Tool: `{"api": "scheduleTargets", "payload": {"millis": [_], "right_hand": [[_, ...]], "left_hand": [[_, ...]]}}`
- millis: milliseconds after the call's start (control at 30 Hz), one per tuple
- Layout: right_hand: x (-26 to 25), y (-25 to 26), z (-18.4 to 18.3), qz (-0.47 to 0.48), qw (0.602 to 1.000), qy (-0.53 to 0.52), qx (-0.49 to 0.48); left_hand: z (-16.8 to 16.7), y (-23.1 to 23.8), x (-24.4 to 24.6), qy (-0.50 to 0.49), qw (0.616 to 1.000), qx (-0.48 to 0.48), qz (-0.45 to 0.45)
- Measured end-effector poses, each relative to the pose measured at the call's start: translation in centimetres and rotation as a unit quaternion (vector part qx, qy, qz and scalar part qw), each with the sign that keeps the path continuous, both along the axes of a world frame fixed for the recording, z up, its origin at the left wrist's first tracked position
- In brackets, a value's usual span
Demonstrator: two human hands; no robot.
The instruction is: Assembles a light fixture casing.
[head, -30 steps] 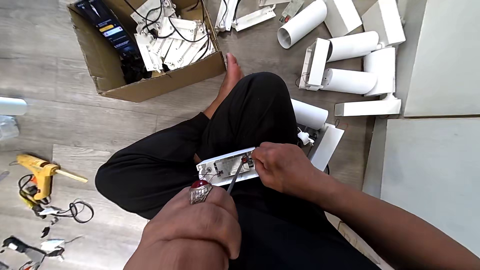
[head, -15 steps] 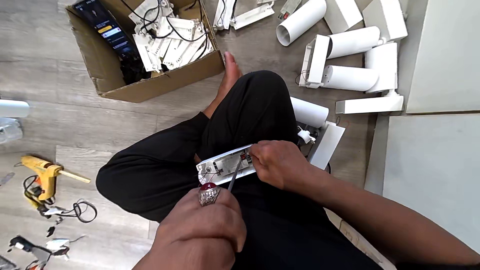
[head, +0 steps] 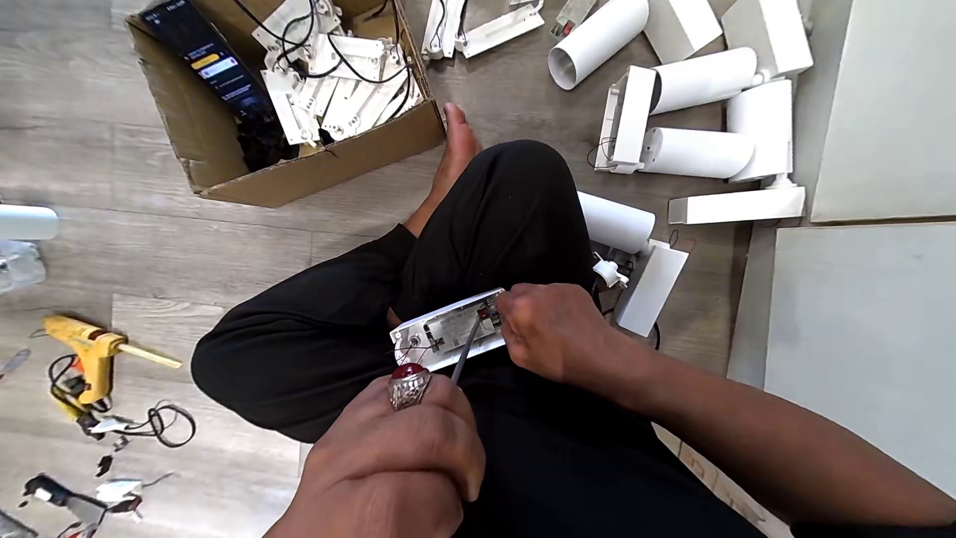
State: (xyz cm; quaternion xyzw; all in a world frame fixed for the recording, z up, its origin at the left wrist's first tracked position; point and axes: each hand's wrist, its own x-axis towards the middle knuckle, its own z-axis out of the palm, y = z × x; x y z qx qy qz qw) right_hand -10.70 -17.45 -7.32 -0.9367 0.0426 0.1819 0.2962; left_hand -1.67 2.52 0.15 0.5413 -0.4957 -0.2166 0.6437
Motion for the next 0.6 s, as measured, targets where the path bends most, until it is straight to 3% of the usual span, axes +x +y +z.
{"api": "scheduleTargets", "payload": {"millis": [133, 600], "right_hand": [[-0.02, 0.26, -0.31, 0.017, 0.999, -0.035, -0.031], [0.61, -0.42, 0.06, 0.054, 0.998, 0.030, 0.002]], "left_hand": [[0.04, -0.04, 0.08, -0.002, 1.000, 0.005, -0.007], [0.14, -0.16, 0.04, -0.005, 1.000, 0.009, -0.012]]}}
